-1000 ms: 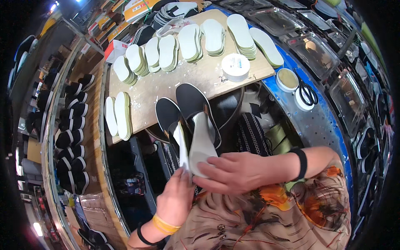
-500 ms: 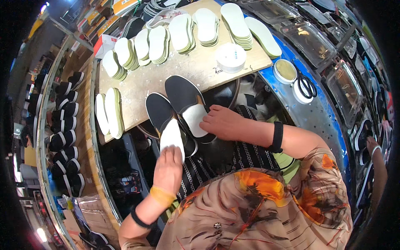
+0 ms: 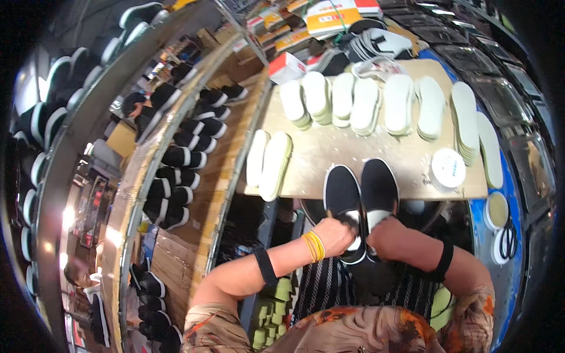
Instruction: Inserting insoles into shoes and trimming the edges with scissors.
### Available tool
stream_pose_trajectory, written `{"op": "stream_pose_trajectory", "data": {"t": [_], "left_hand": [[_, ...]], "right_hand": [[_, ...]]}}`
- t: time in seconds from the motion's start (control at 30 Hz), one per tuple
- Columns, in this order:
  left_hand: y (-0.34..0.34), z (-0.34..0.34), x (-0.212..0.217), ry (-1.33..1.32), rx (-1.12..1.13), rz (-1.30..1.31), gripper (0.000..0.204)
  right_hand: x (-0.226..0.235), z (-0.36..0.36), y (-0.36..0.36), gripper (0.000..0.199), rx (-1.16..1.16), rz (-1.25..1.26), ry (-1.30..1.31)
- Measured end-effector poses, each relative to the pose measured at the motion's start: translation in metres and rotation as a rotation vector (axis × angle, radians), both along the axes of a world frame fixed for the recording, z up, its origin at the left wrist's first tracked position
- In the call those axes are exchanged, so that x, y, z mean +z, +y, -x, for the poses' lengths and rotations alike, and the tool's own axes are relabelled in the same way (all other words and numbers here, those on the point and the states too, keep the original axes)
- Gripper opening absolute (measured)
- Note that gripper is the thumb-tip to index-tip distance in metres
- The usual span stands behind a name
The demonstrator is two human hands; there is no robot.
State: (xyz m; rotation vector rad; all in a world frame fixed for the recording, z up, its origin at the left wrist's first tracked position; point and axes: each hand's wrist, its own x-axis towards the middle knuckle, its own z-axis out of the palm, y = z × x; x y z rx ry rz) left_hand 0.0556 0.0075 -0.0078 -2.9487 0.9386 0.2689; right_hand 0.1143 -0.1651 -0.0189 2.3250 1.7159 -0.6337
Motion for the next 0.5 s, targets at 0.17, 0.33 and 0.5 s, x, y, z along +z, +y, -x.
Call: {"op": "stream_pose_trajectory", "data": {"t": [0.17,0.33,0.5], "left_hand": [[-0.014,-0.005,-0.024,0.185,0.292,-0.059,0.015],[-0.026,-0.038,-0.014,0.549,0.202,-0.21,0.016],[-0.018,-0.026,-0.012,0.397,0.301,-0.184,0.022]], "right_hand": [[-0.019,-0.017,0.032,0.026,0.082,0.279,0.256],[-0.003,-0.031,0.012,0.038,0.177,0.235,0.221],[0.008,-0.025,0.01,0.046,0.027,0.113,0.181]]}}
